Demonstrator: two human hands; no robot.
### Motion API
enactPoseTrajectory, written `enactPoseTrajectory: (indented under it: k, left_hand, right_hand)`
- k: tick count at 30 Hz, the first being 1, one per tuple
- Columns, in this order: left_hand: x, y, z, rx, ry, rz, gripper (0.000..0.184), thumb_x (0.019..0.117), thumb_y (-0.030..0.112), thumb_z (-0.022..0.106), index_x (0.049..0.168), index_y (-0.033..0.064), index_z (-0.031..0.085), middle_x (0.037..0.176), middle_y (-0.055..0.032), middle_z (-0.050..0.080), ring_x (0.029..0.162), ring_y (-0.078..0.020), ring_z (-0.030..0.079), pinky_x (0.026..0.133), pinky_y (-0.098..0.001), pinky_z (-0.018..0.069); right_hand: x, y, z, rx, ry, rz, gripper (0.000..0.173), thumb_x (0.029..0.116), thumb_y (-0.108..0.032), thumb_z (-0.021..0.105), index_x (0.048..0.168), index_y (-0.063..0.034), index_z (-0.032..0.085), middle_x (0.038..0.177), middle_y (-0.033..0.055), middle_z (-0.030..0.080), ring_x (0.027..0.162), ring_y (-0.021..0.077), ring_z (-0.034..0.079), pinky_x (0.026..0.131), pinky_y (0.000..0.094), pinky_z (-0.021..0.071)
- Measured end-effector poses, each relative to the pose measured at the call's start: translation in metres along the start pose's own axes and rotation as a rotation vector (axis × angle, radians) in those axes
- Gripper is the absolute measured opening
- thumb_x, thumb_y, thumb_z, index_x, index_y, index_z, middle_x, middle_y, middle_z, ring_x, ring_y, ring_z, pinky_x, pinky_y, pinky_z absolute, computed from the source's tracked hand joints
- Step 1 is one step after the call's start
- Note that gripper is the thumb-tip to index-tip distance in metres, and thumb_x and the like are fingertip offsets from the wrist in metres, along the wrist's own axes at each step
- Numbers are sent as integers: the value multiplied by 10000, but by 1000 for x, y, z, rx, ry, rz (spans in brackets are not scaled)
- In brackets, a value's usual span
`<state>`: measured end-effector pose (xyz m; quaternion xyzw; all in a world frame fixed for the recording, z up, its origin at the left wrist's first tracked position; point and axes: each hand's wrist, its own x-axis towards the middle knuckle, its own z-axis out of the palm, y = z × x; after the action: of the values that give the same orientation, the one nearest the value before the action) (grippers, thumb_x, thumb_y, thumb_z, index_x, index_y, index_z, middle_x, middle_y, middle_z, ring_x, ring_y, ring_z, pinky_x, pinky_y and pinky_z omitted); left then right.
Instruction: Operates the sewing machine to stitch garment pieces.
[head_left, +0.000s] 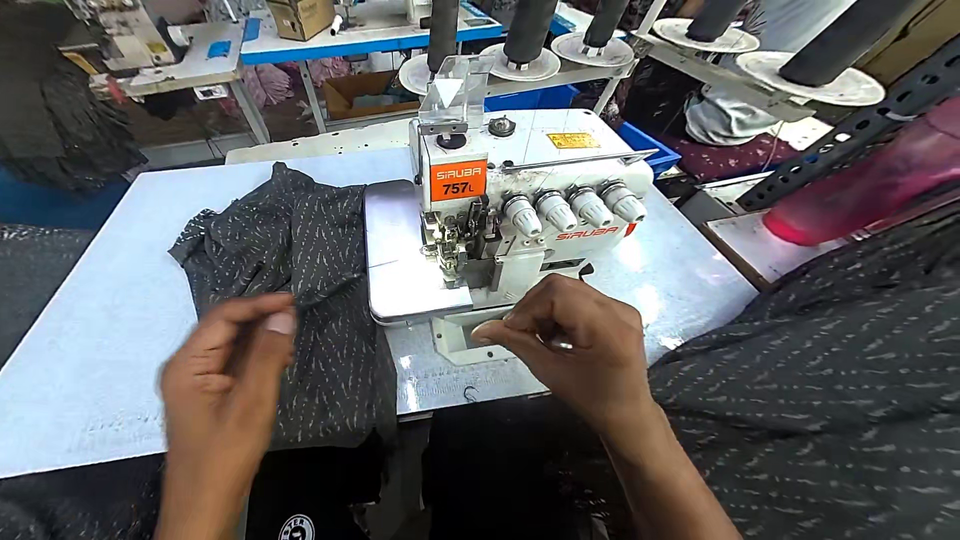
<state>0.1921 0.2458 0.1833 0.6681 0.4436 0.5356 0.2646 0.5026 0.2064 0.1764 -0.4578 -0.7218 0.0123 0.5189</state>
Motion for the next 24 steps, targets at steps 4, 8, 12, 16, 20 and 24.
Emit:
enactPoseTrajectory:
  k: [4,8,12,16,20,24]
  left_hand:
    - [-4,19,52,-34,-318,88,294,986,373,651,1220,205,707,987,61,663,726,-69,616,600,-235,552]
    - [1,29,89,83,-515,209,417,939,517,679,1247,237,717,902,126,577,630,31,458,525,-160,404]
    - [8,30,102,139,-577,209,271,931,492,685,1042,257,760,818,135,543,643,22,478,546,-167,415]
    - [14,30,106,65,-557,196,182,953,384,689,982,227,777,760,132,565,638,9,520,535,-166,439]
    - [18,27,107,54,-518,212,165,967,300,670,923,196,791,737,119,567,626,7,529,519,-159,443]
    - [19,23,106,128,-464,291,198,990,317,638,889,198,760,752,122,557,642,12,523,532,-170,439]
  right_hand:
    - [0,-2,0,-136,9,-18,256,845,-255,829,741,-134,629,741,-55,592,602,-9,519,501,140,423]
    - [-6,0,8,-146,-24,-47,249,837,-221,817,746,-123,608,740,-38,587,622,4,535,533,141,446]
    - [-7,0,10,-219,-38,-80,172,819,-143,763,747,-107,611,740,-13,592,631,41,564,535,166,463]
    - [-3,-2,10,-320,-63,-103,153,868,-139,711,763,-104,606,731,0,586,592,72,555,488,204,438]
    - [-1,0,12,-339,-83,-106,145,860,-133,721,770,-105,611,736,4,597,585,84,564,480,217,443]
    - [-1,2,18,-315,-77,-76,167,870,-175,732,783,-115,603,706,-19,573,577,62,548,489,203,441]
